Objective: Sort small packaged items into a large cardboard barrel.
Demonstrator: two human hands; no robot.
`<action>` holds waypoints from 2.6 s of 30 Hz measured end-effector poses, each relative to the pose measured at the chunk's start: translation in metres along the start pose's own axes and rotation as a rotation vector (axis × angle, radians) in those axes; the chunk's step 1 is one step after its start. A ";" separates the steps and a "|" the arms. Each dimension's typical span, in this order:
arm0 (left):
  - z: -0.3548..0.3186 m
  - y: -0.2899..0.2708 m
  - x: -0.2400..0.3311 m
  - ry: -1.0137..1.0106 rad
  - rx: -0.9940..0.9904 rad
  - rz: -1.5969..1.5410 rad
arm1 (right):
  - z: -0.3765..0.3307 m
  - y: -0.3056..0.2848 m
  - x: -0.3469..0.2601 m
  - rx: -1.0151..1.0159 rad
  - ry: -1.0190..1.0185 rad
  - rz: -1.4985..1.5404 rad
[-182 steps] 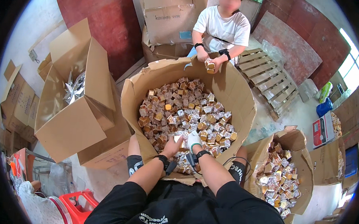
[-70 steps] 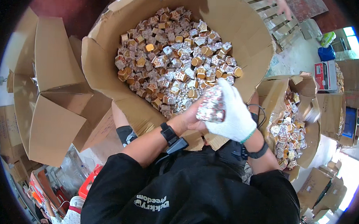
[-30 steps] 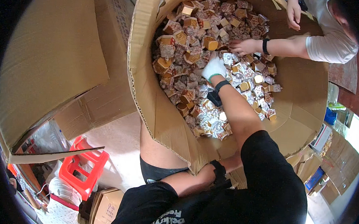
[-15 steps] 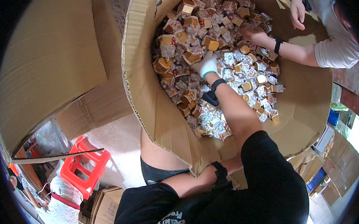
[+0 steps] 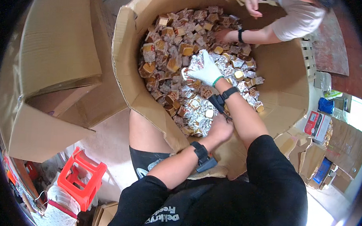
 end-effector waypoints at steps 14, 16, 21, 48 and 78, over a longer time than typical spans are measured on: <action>-0.011 -0.047 -0.032 -0.138 0.161 -0.451 | -0.201 -0.015 0.090 -0.032 -0.069 0.559; -0.010 -0.058 -0.049 -0.070 0.145 -0.525 | -0.217 -0.015 0.083 -0.060 0.023 0.704; -0.036 -0.036 -0.005 0.087 0.053 -0.605 | -0.219 -0.042 0.106 0.158 0.163 0.905; -0.057 -0.057 -0.008 -0.056 -0.039 -0.438 | -0.228 -0.027 0.080 0.128 -0.207 0.728; -0.035 -0.049 -0.032 0.019 0.285 -0.479 | -0.221 -0.016 0.097 0.194 0.167 0.529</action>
Point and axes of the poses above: each hand's wrist, its own z-axis towards the middle knuckle, its own y-axis out of the palm, x = y × z, the point moved 7 cm from there along z, towards the middle knuckle, and after that the axes turned 14 degrees about y, right-handed, at the moved point
